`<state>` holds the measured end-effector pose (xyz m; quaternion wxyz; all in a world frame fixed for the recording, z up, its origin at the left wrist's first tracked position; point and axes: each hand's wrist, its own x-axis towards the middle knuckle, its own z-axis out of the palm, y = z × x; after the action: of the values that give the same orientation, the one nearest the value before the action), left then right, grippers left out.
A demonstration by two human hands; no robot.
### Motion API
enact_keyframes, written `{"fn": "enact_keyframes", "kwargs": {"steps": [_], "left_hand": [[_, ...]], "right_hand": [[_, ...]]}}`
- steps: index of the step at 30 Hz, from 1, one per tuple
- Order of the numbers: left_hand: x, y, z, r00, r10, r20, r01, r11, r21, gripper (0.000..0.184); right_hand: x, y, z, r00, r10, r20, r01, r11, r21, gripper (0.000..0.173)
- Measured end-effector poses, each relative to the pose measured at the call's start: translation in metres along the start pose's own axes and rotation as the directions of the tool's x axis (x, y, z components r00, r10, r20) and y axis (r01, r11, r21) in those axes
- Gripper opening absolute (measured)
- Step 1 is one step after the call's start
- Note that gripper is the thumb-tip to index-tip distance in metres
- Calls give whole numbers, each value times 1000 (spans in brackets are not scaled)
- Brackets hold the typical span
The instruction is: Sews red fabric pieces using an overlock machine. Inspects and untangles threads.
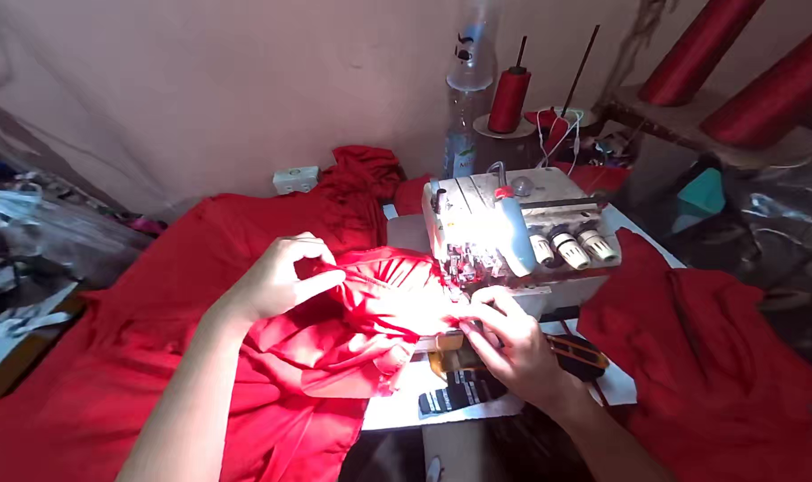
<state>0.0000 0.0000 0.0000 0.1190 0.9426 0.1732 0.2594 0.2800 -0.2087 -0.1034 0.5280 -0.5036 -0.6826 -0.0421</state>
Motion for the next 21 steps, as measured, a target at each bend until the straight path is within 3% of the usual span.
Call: {"fn": "enact_keyframes", "kwargs": {"steps": [2, 4, 5, 6, 9, 10, 11, 12, 13, 15, 16, 18, 21], "left_hand": [[-6, 13, -23, 991, 134, -6, -129, 941, -313, 19], [-12, 23, -33, 964, 264, 25, -215, 833, -510, 12], [-13, 25, -31, 947, 319, 19, -253, 785, -565, 10], [-10, 27, -28, 933, 358, 19, -273, 744, -609, 9], [10, 53, -45, 943, 325, 72, -209, 749, -629, 10], [16, 71, -57, 966, 234, 110, -136, 821, -555, 14], [18, 81, -64, 981, 150, 121, -70, 863, -500, 17], [17, 83, -68, 988, 93, 120, -29, 890, -456, 17], [14, 80, -69, 992, 69, 110, -14, 898, -439, 15], [7, 60, -63, 990, 114, 82, -62, 878, -474, 11], [4, 44, -57, 982, 177, 64, -117, 840, -529, 11], [4, 43, -54, 984, 170, 56, -109, 816, -567, 12], [8, 71, -60, 995, 48, 82, 5, 839, -543, 12]], "right_hand": [[1, -17, 6, 999, -46, -9, 45, 999, -20, 23], [5, -43, 17, 990, -16, 137, 16, 1000, -3, 26], [10, -59, 24, 955, 45, 293, -51, 999, 12, 32], [18, -74, 32, 876, 120, 468, -161, 986, 49, 37], [26, -84, 64, 743, 94, 663, -239, 962, 131, 57], [21, -83, 67, 770, 80, 633, -205, 970, 127, 58], [12, -80, 66, 852, 65, 519, -158, 978, 137, 46], [4, -74, 65, 948, 47, 316, -99, 983, 152, 30], [0, -66, 60, 992, 38, 119, -54, 989, 135, 25], [4, -51, 47, 985, 63, -163, -46, 994, 104, 26], [12, -45, 40, 970, 88, -226, -60, 990, 130, 23], [27, -42, 33, 951, 181, -253, -111, 957, 269, 22], [49, -51, 28, 934, 345, -94, -246, 810, 532, 22]]}}
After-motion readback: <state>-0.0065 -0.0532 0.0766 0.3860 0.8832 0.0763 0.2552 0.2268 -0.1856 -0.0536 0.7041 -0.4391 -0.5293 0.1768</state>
